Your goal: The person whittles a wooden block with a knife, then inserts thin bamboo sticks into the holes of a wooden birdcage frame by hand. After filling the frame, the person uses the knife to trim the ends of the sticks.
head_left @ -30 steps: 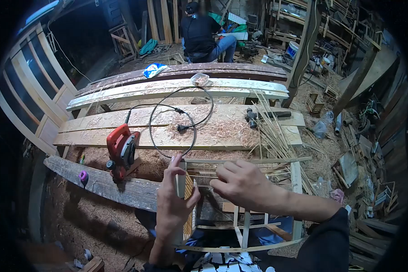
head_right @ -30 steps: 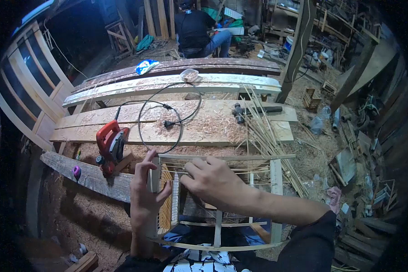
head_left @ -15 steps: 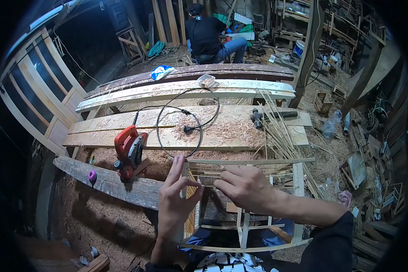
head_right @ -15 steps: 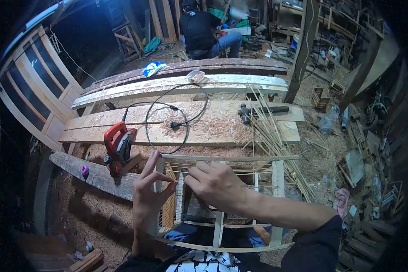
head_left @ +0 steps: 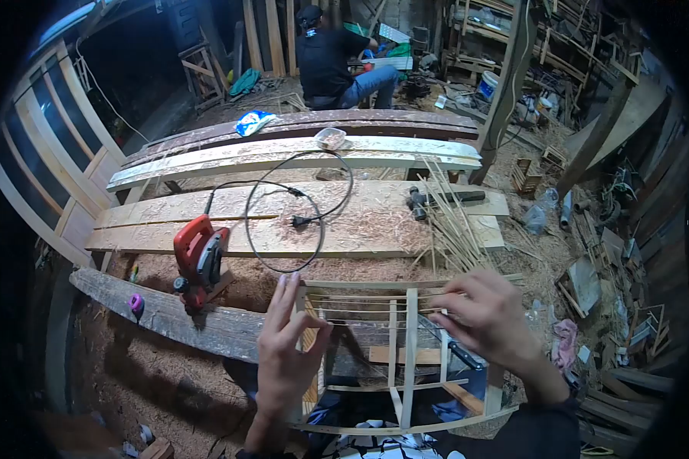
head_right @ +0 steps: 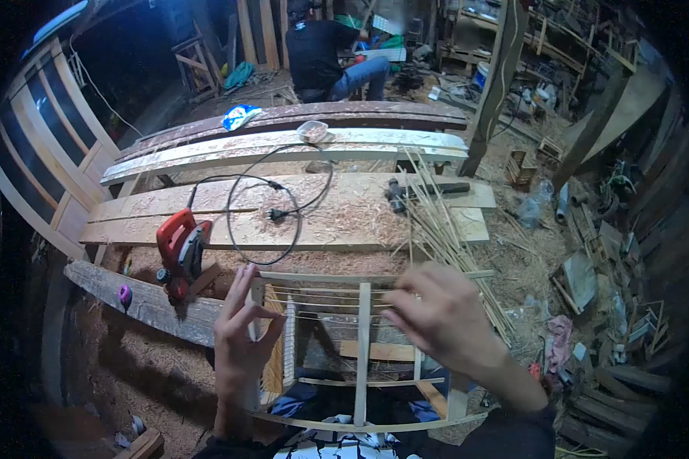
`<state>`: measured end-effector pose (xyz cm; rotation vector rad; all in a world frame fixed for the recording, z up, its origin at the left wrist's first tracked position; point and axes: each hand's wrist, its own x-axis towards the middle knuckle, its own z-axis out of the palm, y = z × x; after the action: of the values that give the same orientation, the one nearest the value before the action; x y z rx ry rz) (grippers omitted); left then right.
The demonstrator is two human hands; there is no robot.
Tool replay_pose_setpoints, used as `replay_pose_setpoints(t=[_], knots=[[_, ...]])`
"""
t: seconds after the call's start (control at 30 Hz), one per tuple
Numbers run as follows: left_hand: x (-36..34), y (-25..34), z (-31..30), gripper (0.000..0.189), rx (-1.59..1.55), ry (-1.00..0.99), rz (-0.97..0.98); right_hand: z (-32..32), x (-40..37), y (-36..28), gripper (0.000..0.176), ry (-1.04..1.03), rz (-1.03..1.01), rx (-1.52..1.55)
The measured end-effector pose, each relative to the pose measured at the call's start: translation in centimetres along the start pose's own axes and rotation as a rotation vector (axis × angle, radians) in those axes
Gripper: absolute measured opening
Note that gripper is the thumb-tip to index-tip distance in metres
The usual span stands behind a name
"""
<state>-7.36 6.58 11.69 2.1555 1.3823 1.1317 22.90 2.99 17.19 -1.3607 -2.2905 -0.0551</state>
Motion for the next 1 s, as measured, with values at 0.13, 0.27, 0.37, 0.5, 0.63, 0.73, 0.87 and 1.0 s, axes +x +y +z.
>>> replay_pose_setpoints(t=[0.13, 0.27, 0.37, 0.5, 0.63, 0.73, 0.87, 1.0], knots=[[0.5, -0.4, 0.1, 0.021, 0.157, -0.059, 0.044, -0.5, -5.6, 0.0, 0.018, 0.059, 0.409, 0.027], [1.8, 0.8, 0.4, 0.024, 0.291, -0.218, 0.159, 1.2, -7.9, 0.2, 0.018, 0.273, 0.400, 0.200], [3.7, 3.9, -0.1, 0.031, 0.310, -0.387, 0.268, 1.5, -8.5, 0.4, 0.018, 0.269, 0.371, 0.284], [6.5, 8.6, 4.3, 0.033, 0.131, -0.585, 0.612, 1.8, -8.4, 0.6, 0.020, 0.297, 0.407, 0.383], [7.2, 9.9, 9.9, 0.028, -0.007, -0.705, 0.762, 1.7, -8.7, 0.6, 0.035, 0.320, 0.408, 0.317], [7.6, 10.1, 10.2, 0.024, -0.034, -0.745, 0.786, 1.7, -9.2, 0.4, 0.044, 0.333, 0.458, 0.303], [7.0, 9.5, 10.3, 0.024, -0.027, -0.676, 0.823, 1.0, -8.9, 0.4, 0.046, 0.310, 0.531, 0.197], [7.0, 9.3, 10.2, 0.027, -0.059, -0.690, 0.774, 1.3, -9.0, 1.0, 0.044, 0.241, 0.509, 0.188]])
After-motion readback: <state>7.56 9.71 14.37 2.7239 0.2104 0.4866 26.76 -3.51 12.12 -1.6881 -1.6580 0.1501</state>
